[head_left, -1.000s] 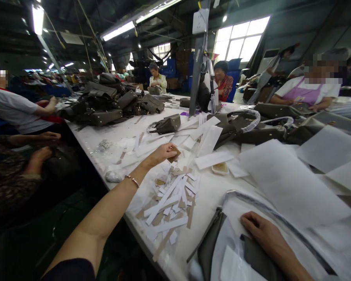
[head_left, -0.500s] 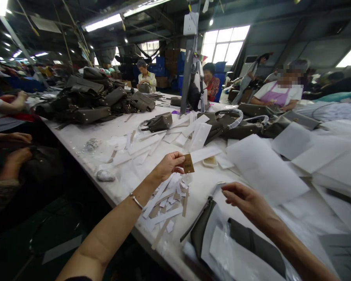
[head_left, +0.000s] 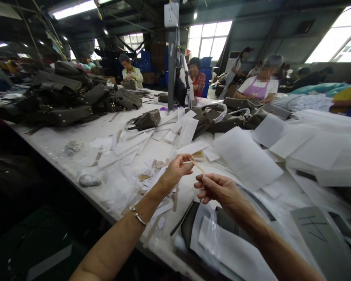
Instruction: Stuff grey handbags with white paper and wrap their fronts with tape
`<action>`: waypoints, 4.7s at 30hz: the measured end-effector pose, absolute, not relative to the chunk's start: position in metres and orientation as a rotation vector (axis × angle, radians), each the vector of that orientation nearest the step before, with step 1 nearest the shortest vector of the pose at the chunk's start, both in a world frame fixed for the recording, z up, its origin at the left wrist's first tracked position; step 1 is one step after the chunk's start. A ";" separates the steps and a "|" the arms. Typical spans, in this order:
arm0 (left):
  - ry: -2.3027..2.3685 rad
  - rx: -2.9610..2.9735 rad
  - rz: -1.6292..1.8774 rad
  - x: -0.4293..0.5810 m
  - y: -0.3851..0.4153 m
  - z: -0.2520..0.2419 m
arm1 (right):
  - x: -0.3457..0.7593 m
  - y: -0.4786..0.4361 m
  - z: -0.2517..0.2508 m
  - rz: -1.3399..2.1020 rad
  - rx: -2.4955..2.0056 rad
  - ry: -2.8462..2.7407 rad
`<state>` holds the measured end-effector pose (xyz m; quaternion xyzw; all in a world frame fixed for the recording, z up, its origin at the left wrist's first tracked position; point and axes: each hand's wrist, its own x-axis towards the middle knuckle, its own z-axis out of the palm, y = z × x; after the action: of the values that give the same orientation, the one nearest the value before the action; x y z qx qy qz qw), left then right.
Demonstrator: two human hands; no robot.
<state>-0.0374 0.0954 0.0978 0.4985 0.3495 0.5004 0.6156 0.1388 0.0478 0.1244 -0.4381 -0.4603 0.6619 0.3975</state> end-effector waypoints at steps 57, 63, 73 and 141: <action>0.760 0.970 1.257 -0.004 0.037 0.080 | 0.163 0.020 0.111 1.776 -1.165 -1.126; 0.734 1.036 1.227 -0.007 0.036 0.084 | 0.165 0.021 0.108 1.963 -1.014 -0.921; 0.780 1.238 1.118 -0.009 0.037 0.076 | 0.168 0.023 0.115 1.790 -1.098 -0.855; 1.109 1.671 0.959 0.009 0.035 0.094 | 0.189 0.008 0.115 1.418 -1.236 -1.116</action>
<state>0.0091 0.0353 0.0935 0.6738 0.4470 0.3867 0.4434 0.1887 0.0082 0.1147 -0.5020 -0.4533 0.5759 0.4592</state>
